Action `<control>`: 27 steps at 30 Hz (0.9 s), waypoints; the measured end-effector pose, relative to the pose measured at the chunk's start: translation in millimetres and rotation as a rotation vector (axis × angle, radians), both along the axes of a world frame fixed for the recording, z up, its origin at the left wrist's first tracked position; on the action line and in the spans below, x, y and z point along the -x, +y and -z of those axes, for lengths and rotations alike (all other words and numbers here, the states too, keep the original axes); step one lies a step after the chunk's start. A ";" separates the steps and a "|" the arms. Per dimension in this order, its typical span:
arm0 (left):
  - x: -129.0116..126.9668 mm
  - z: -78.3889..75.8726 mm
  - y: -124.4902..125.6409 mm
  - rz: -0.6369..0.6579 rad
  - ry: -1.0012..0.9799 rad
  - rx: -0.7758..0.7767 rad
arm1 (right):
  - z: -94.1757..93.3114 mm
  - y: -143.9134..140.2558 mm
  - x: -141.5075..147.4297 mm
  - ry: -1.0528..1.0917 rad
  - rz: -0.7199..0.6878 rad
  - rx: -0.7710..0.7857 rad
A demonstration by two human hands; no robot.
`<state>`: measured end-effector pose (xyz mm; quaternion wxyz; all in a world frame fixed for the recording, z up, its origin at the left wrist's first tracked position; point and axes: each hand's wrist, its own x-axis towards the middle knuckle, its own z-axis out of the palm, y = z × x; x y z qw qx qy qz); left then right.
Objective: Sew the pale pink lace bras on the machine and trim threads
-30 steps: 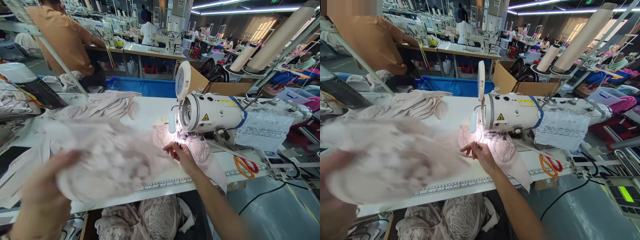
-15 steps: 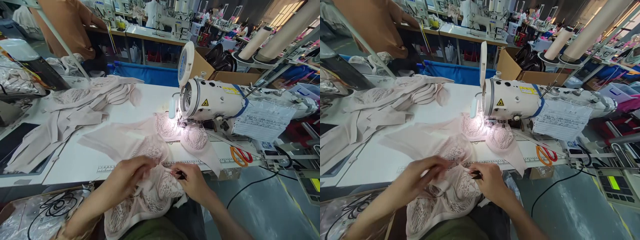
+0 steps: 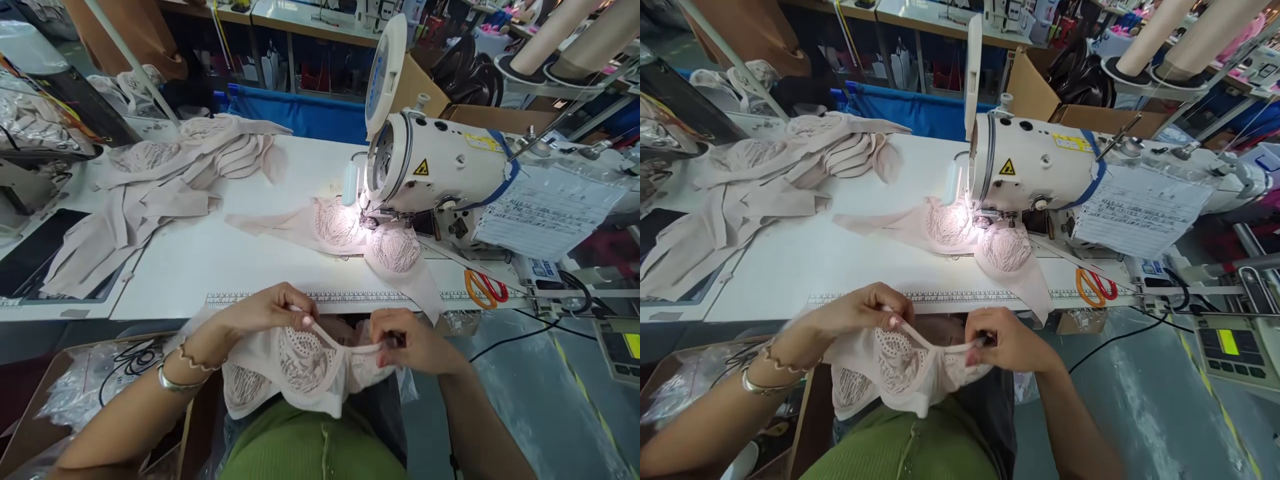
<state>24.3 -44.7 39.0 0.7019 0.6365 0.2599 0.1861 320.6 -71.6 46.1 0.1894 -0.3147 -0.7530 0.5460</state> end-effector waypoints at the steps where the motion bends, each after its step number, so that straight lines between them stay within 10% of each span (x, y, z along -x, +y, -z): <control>1: -3.3 7.3 -5.5 -0.099 -0.039 0.085 | 4.5 2.1 -1.6 0.015 0.021 0.031; 8: -30.7 43.7 -38.5 -0.587 -0.464 0.732 | 35.6 0.6 8.3 0.265 0.292 0.414; 16: -39.6 60.3 -45.2 -0.556 -0.596 0.818 | 43.2 -2.5 17.5 0.549 0.210 0.659; 27: -71.7 35.0 -24.1 -0.437 -0.535 0.741 | -1.2 10.3 10.7 0.036 -0.231 -0.008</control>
